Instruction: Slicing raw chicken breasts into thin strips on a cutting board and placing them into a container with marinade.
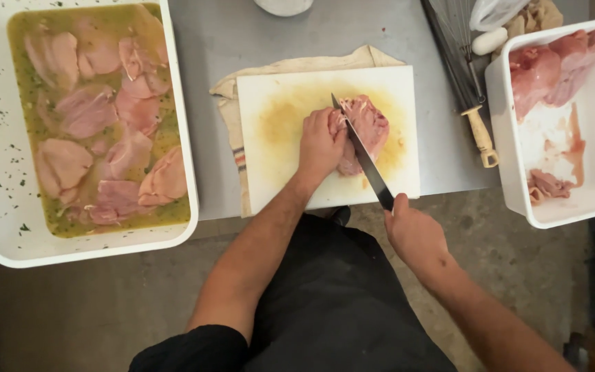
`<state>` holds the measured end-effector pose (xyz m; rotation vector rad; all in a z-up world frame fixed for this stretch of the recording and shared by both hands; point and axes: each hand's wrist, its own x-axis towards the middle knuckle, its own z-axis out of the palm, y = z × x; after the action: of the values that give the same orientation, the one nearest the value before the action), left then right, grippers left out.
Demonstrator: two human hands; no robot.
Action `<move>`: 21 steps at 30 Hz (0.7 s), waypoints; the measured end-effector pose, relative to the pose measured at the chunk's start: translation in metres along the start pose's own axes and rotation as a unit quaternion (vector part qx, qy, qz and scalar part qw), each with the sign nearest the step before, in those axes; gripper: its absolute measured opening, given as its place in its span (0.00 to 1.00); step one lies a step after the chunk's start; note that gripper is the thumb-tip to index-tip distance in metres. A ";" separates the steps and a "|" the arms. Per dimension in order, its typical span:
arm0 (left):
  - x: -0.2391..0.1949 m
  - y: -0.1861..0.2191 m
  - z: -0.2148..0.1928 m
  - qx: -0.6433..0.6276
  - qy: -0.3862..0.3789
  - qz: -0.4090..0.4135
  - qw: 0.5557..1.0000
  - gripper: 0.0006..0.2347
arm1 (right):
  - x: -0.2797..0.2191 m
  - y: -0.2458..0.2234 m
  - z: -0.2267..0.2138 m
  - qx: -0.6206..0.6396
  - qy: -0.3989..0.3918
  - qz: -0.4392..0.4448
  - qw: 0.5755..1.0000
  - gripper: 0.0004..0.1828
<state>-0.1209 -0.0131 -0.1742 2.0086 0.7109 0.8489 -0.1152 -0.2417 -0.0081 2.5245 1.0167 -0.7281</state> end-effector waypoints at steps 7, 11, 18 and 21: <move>-0.005 -0.007 0.006 0.000 0.020 0.014 1.000 0.23 | -0.047 0.021 0.018 0.054 -0.058 0.046 0.996 0.17; 0.008 0.020 -0.018 -0.006 -0.088 -0.090 0.992 0.19 | -0.078 0.057 0.058 0.105 -0.144 0.118 0.977 0.15; 0.093 0.118 -0.059 0.107 -0.308 -0.218 0.920 0.15 | -0.112 0.091 0.069 0.085 -0.150 0.090 0.981 0.17; 0.123 0.133 -0.047 0.101 -0.407 -0.298 0.858 0.17 | -0.121 0.102 0.082 0.083 -0.097 0.078 0.989 0.18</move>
<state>-0.0584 0.0310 -0.0034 1.8933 0.8437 -0.4537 -0.1448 -0.4173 0.0042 2.5722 0.7103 -1.0259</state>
